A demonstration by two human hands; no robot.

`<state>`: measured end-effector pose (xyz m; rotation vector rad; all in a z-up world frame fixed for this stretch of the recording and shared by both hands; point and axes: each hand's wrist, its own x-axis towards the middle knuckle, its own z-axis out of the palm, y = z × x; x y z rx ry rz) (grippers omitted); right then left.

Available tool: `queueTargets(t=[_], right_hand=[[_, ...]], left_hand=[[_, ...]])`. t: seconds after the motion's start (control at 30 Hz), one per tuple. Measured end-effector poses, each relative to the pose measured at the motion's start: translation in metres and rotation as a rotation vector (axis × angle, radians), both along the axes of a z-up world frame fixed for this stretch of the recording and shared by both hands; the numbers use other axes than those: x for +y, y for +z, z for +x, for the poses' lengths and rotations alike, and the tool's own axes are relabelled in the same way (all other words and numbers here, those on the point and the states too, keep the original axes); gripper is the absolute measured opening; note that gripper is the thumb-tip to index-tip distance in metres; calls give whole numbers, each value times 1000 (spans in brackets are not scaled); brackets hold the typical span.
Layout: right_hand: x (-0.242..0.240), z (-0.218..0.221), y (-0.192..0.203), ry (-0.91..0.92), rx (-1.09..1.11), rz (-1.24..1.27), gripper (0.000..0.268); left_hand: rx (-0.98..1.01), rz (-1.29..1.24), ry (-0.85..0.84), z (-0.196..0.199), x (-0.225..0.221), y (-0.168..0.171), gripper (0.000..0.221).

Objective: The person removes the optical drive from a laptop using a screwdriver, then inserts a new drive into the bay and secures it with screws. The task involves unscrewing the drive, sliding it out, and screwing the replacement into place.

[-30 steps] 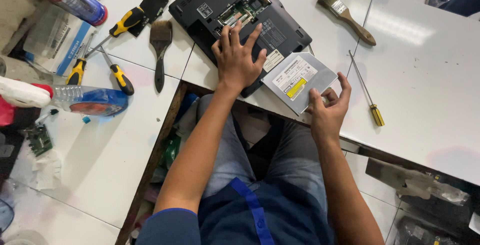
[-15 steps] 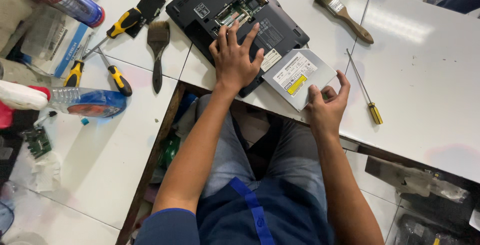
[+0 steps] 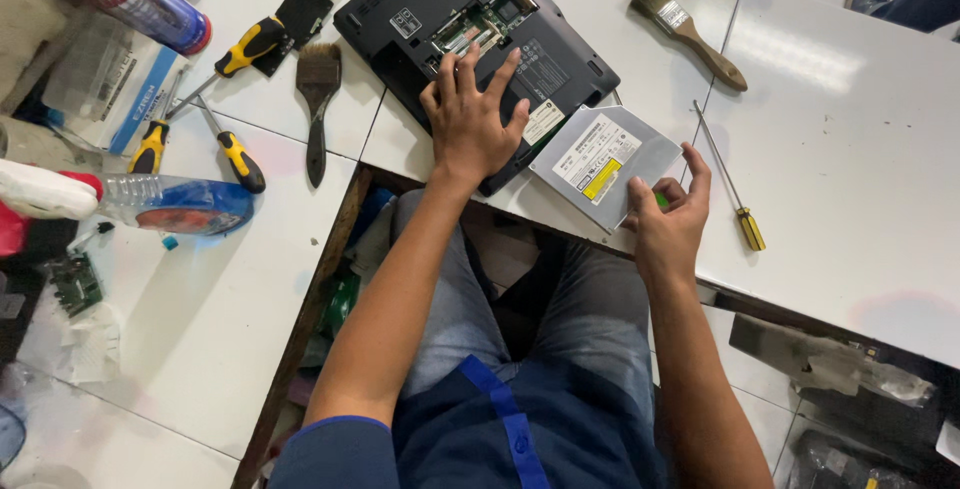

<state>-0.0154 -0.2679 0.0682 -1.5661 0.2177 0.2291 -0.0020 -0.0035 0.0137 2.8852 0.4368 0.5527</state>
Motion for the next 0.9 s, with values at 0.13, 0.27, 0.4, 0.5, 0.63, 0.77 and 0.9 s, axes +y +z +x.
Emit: queueTargets(t=[0.13,0.27,0.4,0.5,0.63,0.77,0.9], right_hand=[[6,2,0,-21,-4,27,67],[14,6,-9,-28,-1,49,67],[17,4,1,-7,35,-23,63],[15,2,6,14,31,-46,64],[12,3,1,14,-9,-16,68],[19,-1,1,-24,4,-11,66],[21,0,-16,-70,26,64,69]], left_hand=[[-21,12,7,0,1,-4,64],[-12,11,7,1,1,-3,65],[12,3,7,0,1,-2,64],[7,11,2,1,1,-2,64],[-7,6,3,0,0,-2,64],[3,-4,9,0,-1,1,64],[-15,18,2,0,0,-2,64]])
